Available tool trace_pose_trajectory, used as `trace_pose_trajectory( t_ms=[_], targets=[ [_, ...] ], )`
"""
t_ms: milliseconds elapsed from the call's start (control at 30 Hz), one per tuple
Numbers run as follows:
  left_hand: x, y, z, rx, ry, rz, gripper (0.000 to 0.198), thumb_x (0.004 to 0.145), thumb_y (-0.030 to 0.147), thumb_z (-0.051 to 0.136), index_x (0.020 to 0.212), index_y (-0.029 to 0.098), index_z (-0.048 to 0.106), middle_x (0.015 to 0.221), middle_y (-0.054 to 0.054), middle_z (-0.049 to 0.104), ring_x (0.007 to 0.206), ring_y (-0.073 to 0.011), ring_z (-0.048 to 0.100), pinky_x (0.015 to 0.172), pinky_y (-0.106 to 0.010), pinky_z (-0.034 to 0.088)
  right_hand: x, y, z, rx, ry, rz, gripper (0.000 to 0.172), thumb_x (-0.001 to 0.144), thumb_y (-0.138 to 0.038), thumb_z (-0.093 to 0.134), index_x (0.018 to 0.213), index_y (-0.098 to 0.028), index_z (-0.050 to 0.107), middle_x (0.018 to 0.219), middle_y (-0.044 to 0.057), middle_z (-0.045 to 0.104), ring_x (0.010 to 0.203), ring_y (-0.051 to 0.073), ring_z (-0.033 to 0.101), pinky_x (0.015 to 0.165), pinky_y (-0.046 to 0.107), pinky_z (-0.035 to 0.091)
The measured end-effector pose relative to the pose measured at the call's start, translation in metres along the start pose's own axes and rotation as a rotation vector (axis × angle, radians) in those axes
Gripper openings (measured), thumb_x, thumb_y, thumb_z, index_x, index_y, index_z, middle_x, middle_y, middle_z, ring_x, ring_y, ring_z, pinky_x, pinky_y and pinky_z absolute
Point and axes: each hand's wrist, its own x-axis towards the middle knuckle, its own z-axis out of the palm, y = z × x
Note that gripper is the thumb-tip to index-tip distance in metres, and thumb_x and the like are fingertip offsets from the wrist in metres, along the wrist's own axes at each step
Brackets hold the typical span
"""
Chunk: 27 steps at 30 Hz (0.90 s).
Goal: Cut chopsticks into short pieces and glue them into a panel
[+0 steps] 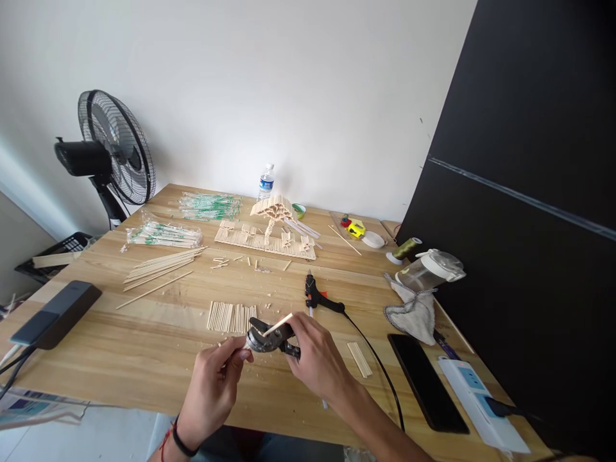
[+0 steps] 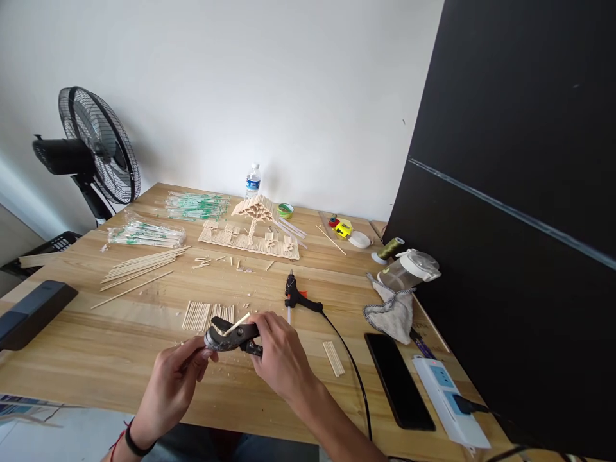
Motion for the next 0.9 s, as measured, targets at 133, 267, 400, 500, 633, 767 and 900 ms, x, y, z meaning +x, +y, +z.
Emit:
trace_pose_trajectory(
  t_ms=[133,267,400,500,633,767,900],
  targets=[
    [0.003,-0.004,0.002,-0.018,-0.018,-0.062,0.036,0.103,0.045,0.055,0.082,0.021,0.073,0.059,-0.001,0.060,0.046,-0.0142,0.050,0.047,-0.023,0.037,0.002,-0.001,0.005,-0.097,-0.120,0.140,0.029,0.081,-0.006,0.076,0.102,-0.021,0.064,0.105,0.009,0.077,0.095,0.029,0.074,0.084,0.037,0.054],
    [0.010,-0.010,-0.002,-0.029,-0.117,-0.131,0.041,0.103,0.050,0.053,0.083,0.020,0.071,0.066,-0.002,0.064,0.051,-0.0134,0.049,0.048,-0.022,0.037,0.009,0.003,0.011,-0.138,-0.158,0.230,0.007,0.095,-0.017,0.071,0.099,-0.020,0.067,0.097,0.008,0.080,0.087,0.027,0.077,0.075,0.033,0.051],
    [0.028,-0.030,-0.025,0.049,-0.115,-0.091,0.041,0.098,0.054,0.058,0.082,0.020,0.072,0.070,-0.002,0.063,0.061,-0.0160,0.057,0.055,-0.024,0.044,0.015,0.013,0.010,-0.160,-0.170,0.288,0.005,0.103,-0.024,0.064,0.104,-0.020,0.067,0.093,0.005,0.082,0.080,0.024,0.078,0.069,0.030,0.047],
    [0.049,-0.060,-0.055,0.125,0.046,-0.126,0.043,0.093,0.058,0.058,0.077,0.020,0.069,0.071,-0.002,0.059,0.066,-0.0189,0.059,0.060,-0.027,0.047,0.016,0.021,0.010,-0.192,-0.190,0.319,0.015,0.107,-0.031,0.061,0.100,-0.020,0.068,0.092,0.007,0.083,0.082,0.027,0.079,0.067,0.031,0.044],
    [0.077,-0.100,-0.090,0.225,0.270,-0.217,0.044,0.081,0.062,0.066,0.092,0.019,0.073,0.078,-0.003,0.061,0.073,-0.0235,0.061,0.068,-0.034,0.052,0.014,0.024,0.011,-0.227,-0.239,0.346,0.015,0.106,-0.030,0.062,0.099,-0.019,0.070,0.091,0.010,0.084,0.081,0.028,0.080,0.065,0.031,0.041],
    [0.088,-0.105,-0.093,0.248,0.372,-0.217,0.051,0.076,0.065,0.071,0.098,0.019,0.074,0.093,-0.007,0.059,0.090,-0.0297,0.062,0.084,-0.046,0.056,0.014,0.024,0.013,-0.255,-0.289,0.345,0.015,0.106,-0.029,0.062,0.101,-0.019,0.071,0.092,0.011,0.085,0.083,0.029,0.081,0.066,0.031,0.042],
    [0.078,-0.072,-0.054,0.126,0.248,-0.141,0.055,0.090,0.069,0.060,0.104,0.019,0.077,0.112,-0.012,0.061,0.086,-0.0259,0.067,0.073,-0.041,0.061,0.016,0.020,0.015,-0.279,-0.345,0.311,0.011,0.103,-0.026,0.064,0.104,-0.018,0.072,0.098,0.014,0.085,0.089,0.030,0.082,0.070,0.032,0.046]
  ],
)
